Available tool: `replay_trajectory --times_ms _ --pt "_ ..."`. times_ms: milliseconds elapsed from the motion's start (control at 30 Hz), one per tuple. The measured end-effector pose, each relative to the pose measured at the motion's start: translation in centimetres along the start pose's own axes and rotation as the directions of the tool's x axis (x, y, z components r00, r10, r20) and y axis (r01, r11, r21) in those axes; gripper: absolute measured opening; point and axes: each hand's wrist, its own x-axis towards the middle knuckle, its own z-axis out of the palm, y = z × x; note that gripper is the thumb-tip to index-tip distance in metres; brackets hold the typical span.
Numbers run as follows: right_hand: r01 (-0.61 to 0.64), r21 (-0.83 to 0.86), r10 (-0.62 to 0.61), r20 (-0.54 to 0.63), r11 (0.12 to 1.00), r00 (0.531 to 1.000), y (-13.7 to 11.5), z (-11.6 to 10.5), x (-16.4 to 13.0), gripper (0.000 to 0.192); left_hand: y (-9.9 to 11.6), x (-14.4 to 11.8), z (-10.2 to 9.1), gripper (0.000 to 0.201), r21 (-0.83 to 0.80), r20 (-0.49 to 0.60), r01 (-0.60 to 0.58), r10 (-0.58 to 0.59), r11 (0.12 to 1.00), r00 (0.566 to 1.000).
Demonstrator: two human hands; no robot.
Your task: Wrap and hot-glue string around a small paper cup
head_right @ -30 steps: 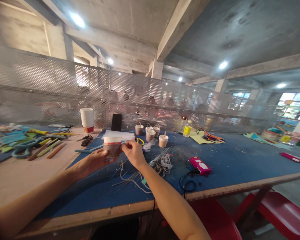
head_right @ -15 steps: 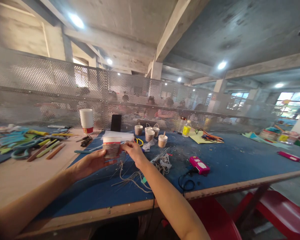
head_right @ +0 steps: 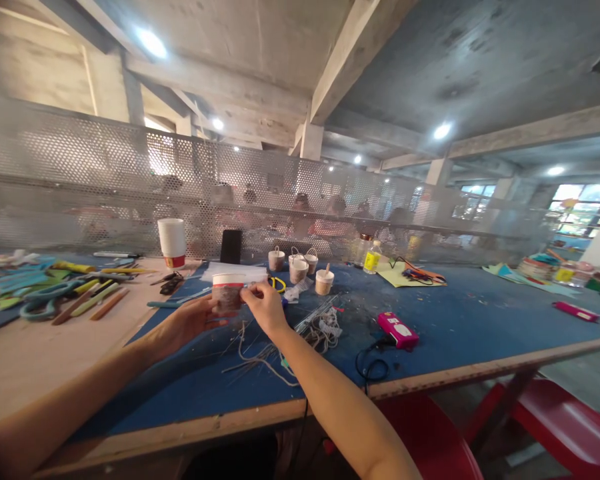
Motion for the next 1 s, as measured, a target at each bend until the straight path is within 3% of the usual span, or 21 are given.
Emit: replay_trajectory --times_ms 233,600,1000 --pt "0.082 -0.141 -0.077 0.038 0.987 0.996 -0.5 0.7 -0.9 0.02 0.1 -0.5 0.9 0.04 0.109 -0.08 -0.028 0.037 0.994 0.996" --pt "0.203 -0.204 -0.203 0.02 0.958 0.979 -1.6 0.2 -1.2 0.022 0.1 -0.4 0.7 0.036 0.007 -0.012 -0.015 0.015 1.0 1.0" --pt "0.191 -0.175 -0.188 0.029 0.966 0.982 -1.6 0.2 -1.1 0.022 -0.8 0.4 -0.3 0.038 -0.046 0.006 0.026 -0.026 0.999 1.0"
